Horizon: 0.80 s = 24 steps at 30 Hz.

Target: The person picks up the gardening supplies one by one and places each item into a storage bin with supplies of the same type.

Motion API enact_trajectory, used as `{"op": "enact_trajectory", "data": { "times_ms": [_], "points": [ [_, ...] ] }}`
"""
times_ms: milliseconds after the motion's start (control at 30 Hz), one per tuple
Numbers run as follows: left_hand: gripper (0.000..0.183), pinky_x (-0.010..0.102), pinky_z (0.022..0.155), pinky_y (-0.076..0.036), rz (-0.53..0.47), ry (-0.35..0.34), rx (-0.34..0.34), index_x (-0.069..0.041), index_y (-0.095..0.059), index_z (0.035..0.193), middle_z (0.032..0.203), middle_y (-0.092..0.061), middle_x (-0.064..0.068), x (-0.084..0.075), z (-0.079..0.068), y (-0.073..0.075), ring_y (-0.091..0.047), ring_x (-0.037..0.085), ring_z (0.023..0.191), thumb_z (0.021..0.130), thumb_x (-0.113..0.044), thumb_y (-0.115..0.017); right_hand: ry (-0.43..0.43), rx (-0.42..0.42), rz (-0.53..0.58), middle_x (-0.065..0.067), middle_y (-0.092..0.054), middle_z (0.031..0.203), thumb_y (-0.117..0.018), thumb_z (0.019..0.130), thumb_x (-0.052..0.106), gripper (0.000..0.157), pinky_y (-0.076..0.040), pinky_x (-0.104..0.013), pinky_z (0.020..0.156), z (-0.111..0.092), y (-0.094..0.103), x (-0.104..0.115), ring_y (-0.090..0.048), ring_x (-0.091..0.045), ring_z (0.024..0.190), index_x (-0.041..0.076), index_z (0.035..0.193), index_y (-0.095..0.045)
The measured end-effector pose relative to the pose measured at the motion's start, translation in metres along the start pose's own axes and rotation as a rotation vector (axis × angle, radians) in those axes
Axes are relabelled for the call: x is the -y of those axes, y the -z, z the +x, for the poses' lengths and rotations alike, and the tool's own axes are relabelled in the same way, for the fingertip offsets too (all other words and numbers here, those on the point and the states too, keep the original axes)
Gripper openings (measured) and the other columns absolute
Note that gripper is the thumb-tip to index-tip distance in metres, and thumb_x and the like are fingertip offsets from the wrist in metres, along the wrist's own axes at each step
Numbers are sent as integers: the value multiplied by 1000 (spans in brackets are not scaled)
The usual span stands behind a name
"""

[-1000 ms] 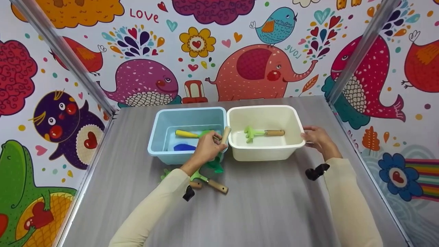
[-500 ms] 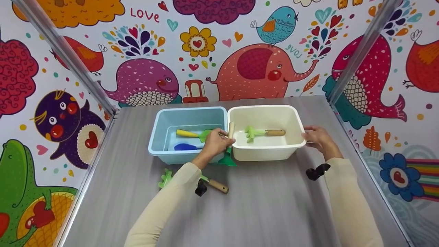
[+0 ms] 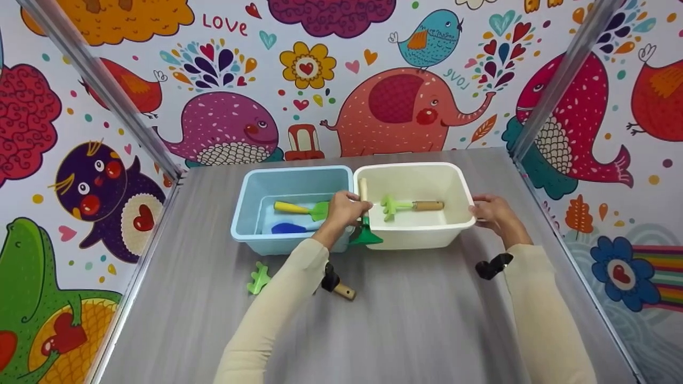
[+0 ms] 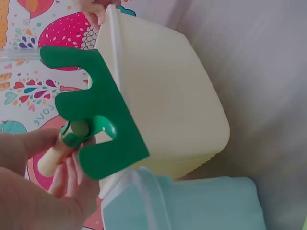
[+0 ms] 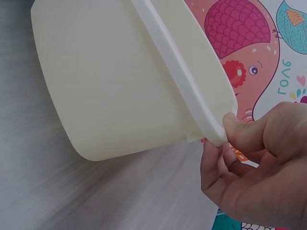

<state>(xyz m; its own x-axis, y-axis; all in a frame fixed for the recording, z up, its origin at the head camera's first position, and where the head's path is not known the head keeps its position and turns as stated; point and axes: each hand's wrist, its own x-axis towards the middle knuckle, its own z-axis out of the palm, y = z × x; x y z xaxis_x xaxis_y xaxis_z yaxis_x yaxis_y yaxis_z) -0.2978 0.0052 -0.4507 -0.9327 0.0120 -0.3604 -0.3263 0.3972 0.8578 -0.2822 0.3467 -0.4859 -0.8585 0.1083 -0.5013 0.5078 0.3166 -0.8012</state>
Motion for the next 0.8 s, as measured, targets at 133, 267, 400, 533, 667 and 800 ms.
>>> {"op": "enact_trajectory", "data": {
  "times_ms": [133, 267, 400, 533, 667, 800],
  "points": [
    [33, 32, 74, -62, -66, 55, -25, 0, -60, 115, 100, -68, 13, -3, 5, 0, -69, 17, 84, 91, -18, -74, -15, -1, 0, -26, -32, 158, -58, 101, 20, 68, -40, -45, 117, 1, -1, 0, -48, -27, 121, -2, 155, -23],
    [31, 31, 75, -62, -109, 86, -44, 0, -62, 116, 100, -68, 11, -7, 10, -1, -67, 17, 88, 93, -19, -72, -8, 3, -11, -26, -32, 157, -57, 102, 21, 68, -40, -45, 117, 2, 0, 1, -48, -27, 121, -2, 156, -23],
    [30, 27, 72, -62, -148, 106, -85, -1, -63, 116, 97, -67, 9, -10, 15, -2, -68, 16, 88, 94, -20, -71, -18, 5, -14, -26, -31, 158, -57, 102, 21, 69, -40, -45, 117, 2, 1, 2, -48, -28, 123, -2, 156, -22],
    [27, 24, 70, -61, -213, 116, -122, -1, -62, 112, 98, -68, 11, -13, 17, -4, -69, 17, 90, 94, -20, -70, -24, -9, -9, -26, -32, 158, -58, 101, 19, 69, -39, -46, 118, 2, 0, 2, -49, -30, 124, -1, 156, -22],
    [25, 25, 72, -61, -278, 109, -141, 1, -63, 109, 101, -70, 14, -15, 16, -7, -70, 18, 91, 95, -18, -69, -21, -20, 1, -27, -32, 158, -60, 100, 20, 72, -38, -46, 118, 2, 0, 1, -49, -30, 125, -1, 156, -22],
    [28, 28, 76, -62, -345, 107, -146, 4, -62, 114, 110, -70, 19, -16, 16, -11, -71, 21, 95, 96, -17, -66, -31, -18, 5, -26, -30, 159, -61, 100, 23, 73, -37, -45, 119, 3, 0, 1, -47, -31, 127, 0, 157, -21]
  ]
}}
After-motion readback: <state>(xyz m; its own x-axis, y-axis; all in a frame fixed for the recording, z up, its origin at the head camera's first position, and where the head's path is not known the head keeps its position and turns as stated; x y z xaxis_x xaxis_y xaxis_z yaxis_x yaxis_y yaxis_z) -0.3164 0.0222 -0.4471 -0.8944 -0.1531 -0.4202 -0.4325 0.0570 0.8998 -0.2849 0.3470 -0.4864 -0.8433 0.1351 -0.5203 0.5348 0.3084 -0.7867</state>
